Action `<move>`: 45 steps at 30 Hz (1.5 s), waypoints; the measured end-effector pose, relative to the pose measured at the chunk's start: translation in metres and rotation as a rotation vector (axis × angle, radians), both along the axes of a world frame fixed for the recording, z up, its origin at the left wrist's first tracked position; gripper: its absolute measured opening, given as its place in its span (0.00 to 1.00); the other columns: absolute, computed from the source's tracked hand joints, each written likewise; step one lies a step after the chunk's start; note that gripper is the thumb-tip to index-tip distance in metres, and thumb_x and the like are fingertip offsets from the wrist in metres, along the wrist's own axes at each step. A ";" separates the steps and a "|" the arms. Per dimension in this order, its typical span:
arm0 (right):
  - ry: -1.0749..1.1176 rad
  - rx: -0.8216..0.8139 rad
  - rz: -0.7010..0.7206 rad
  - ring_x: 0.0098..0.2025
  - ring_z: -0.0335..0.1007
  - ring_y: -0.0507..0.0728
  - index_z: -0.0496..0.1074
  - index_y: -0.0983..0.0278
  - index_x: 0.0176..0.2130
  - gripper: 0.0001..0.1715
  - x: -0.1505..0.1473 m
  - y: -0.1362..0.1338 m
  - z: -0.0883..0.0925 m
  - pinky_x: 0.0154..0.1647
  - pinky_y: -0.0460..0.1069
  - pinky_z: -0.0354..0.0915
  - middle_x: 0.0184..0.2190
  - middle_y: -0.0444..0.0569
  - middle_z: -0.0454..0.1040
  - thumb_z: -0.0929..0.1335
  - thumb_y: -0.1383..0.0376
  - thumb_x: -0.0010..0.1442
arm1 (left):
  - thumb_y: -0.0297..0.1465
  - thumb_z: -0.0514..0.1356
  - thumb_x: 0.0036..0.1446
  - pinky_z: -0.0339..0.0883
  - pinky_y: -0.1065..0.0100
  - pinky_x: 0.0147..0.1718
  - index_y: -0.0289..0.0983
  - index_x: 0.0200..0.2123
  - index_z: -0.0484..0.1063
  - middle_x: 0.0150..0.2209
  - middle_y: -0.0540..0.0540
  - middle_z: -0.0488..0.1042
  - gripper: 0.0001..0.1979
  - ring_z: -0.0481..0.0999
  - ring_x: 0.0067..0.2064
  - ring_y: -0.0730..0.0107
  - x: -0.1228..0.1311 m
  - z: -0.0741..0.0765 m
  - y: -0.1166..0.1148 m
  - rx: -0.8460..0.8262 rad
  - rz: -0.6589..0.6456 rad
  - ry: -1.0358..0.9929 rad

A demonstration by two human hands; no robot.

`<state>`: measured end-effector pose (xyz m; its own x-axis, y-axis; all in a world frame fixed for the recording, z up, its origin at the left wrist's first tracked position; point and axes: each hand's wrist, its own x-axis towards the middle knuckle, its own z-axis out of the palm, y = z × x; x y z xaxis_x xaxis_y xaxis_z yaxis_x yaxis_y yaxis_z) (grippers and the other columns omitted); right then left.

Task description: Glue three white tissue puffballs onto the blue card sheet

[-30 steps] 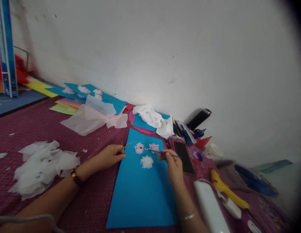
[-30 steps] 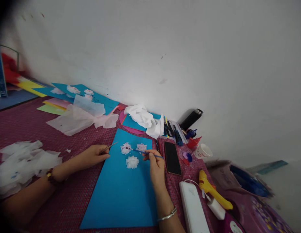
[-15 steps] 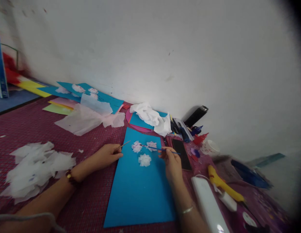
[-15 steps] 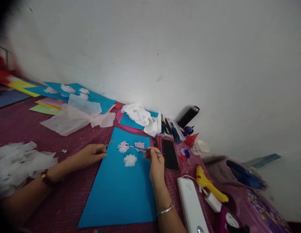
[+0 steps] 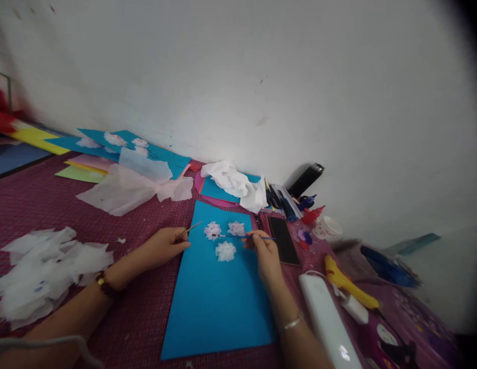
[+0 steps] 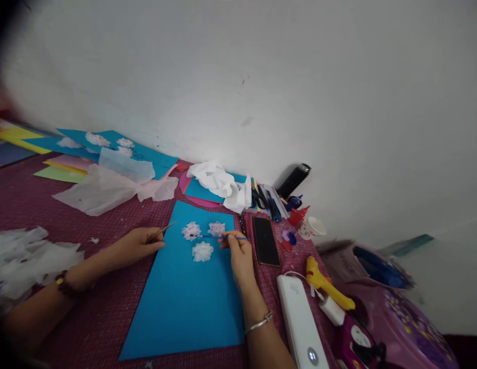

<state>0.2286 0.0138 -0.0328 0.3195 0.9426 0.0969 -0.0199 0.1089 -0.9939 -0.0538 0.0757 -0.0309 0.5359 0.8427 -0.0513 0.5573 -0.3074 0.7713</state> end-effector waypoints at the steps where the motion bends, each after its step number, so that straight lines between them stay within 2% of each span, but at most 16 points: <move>1: -0.006 0.013 -0.022 0.27 0.71 0.55 0.77 0.62 0.32 0.12 0.000 0.000 0.000 0.33 0.50 0.66 0.26 0.47 0.78 0.69 0.56 0.56 | 0.40 0.51 0.51 0.54 0.71 0.28 0.38 0.23 0.57 0.24 0.52 0.60 0.12 0.60 0.27 0.71 0.000 -0.001 0.000 0.001 -0.001 0.001; 4: 0.007 0.041 -0.064 0.28 0.71 0.55 0.77 0.61 0.33 0.12 -0.002 -0.001 0.002 0.34 0.50 0.66 0.28 0.47 0.78 0.68 0.57 0.58 | 0.40 0.51 0.51 0.53 0.71 0.28 0.38 0.23 0.57 0.24 0.52 0.59 0.12 0.60 0.27 0.71 -0.001 -0.004 0.001 0.001 0.002 0.007; 8: -0.101 0.016 0.077 0.28 0.72 0.55 0.78 0.61 0.34 0.12 -0.010 -0.003 0.006 0.35 0.50 0.66 0.28 0.48 0.78 0.68 0.57 0.58 | 0.41 0.52 0.51 0.53 0.71 0.27 0.38 0.23 0.56 0.23 0.53 0.58 0.13 0.59 0.27 0.71 0.000 -0.001 0.000 -0.013 -0.002 0.003; 10: -0.153 0.022 0.097 0.28 0.72 0.55 0.78 0.62 0.34 0.12 -0.011 -0.003 0.007 0.35 0.50 0.66 0.28 0.48 0.78 0.68 0.57 0.58 | 0.42 0.51 0.51 0.53 0.71 0.27 0.39 0.22 0.56 0.23 0.53 0.58 0.14 0.59 0.27 0.71 0.001 0.003 -0.001 -0.021 0.001 0.001; 15: -0.015 0.056 -0.051 0.28 0.72 0.54 0.77 0.61 0.33 0.12 0.006 0.000 0.007 0.34 0.49 0.66 0.27 0.47 0.78 0.68 0.56 0.57 | 0.41 0.51 0.49 0.54 0.70 0.28 0.38 0.22 0.57 0.23 0.52 0.59 0.13 0.60 0.27 0.71 0.002 0.008 -0.002 -0.024 0.011 0.008; 20: 0.104 -0.009 0.010 0.25 0.70 0.54 0.76 0.62 0.29 0.12 0.019 0.002 0.007 0.30 0.48 0.64 0.23 0.46 0.77 0.70 0.56 0.53 | 0.38 0.51 0.50 0.53 0.70 0.27 0.39 0.22 0.57 0.21 0.52 0.62 0.11 0.63 0.26 0.69 0.000 0.004 0.000 0.054 0.182 0.061; 24: 0.089 -0.016 0.075 0.26 0.70 0.54 0.77 0.62 0.31 0.12 0.010 0.002 0.004 0.32 0.48 0.65 0.24 0.46 0.77 0.70 0.56 0.54 | 0.33 0.51 0.50 0.51 0.69 0.26 0.39 0.22 0.58 0.20 0.52 0.64 0.07 0.65 0.25 0.68 -0.003 0.002 0.003 0.147 0.357 0.137; 27: 0.054 -0.020 0.125 0.28 0.72 0.55 0.78 0.61 0.33 0.12 0.002 0.002 0.001 0.33 0.48 0.65 0.24 0.45 0.77 0.70 0.55 0.56 | 0.31 0.51 0.50 0.51 0.69 0.27 0.39 0.22 0.58 0.20 0.52 0.64 0.06 0.66 0.25 0.68 -0.005 0.003 0.004 0.165 0.415 0.159; 31: 0.025 -0.049 0.108 0.28 0.71 0.55 0.78 0.63 0.32 0.13 0.005 0.004 0.001 0.32 0.48 0.65 0.23 0.46 0.76 0.71 0.55 0.54 | 0.32 0.52 0.52 0.52 0.69 0.27 0.39 0.23 0.59 0.21 0.51 0.65 0.07 0.66 0.25 0.68 -0.006 0.003 0.006 0.157 0.396 0.165; 35: 0.136 -0.016 0.020 0.23 0.68 0.52 0.76 0.63 0.30 0.11 0.011 0.004 0.003 0.28 0.46 0.63 0.24 0.45 0.77 0.71 0.57 0.53 | 0.33 0.51 0.53 0.51 0.69 0.26 0.40 0.23 0.56 0.20 0.52 0.63 0.09 0.65 0.24 0.68 -0.007 0.003 0.008 0.153 0.362 0.160; 38: 0.142 -0.043 0.101 0.24 0.69 0.52 0.77 0.62 0.32 0.11 0.008 0.002 0.003 0.29 0.46 0.63 0.25 0.45 0.78 0.70 0.57 0.55 | 0.34 0.51 0.53 0.50 0.68 0.26 0.40 0.22 0.53 0.20 0.53 0.61 0.10 0.64 0.24 0.69 -0.007 0.002 0.008 0.160 0.358 0.150; 41: -0.006 -0.067 0.181 0.27 0.71 0.53 0.78 0.63 0.32 0.11 0.006 0.000 0.004 0.32 0.48 0.64 0.26 0.47 0.78 0.70 0.57 0.56 | 0.36 0.50 0.54 0.50 0.69 0.26 0.40 0.22 0.52 0.20 0.53 0.60 0.12 0.63 0.24 0.69 -0.007 0.000 0.009 0.160 0.355 0.122; 45: -0.029 -0.022 0.129 0.26 0.70 0.53 0.77 0.63 0.32 0.10 0.014 0.001 0.004 0.32 0.47 0.64 0.21 0.44 0.75 0.70 0.58 0.56 | 0.37 0.49 0.55 0.51 0.69 0.27 0.40 0.23 0.53 0.21 0.53 0.60 0.11 0.64 0.25 0.68 -0.008 -0.003 0.009 0.159 0.351 0.108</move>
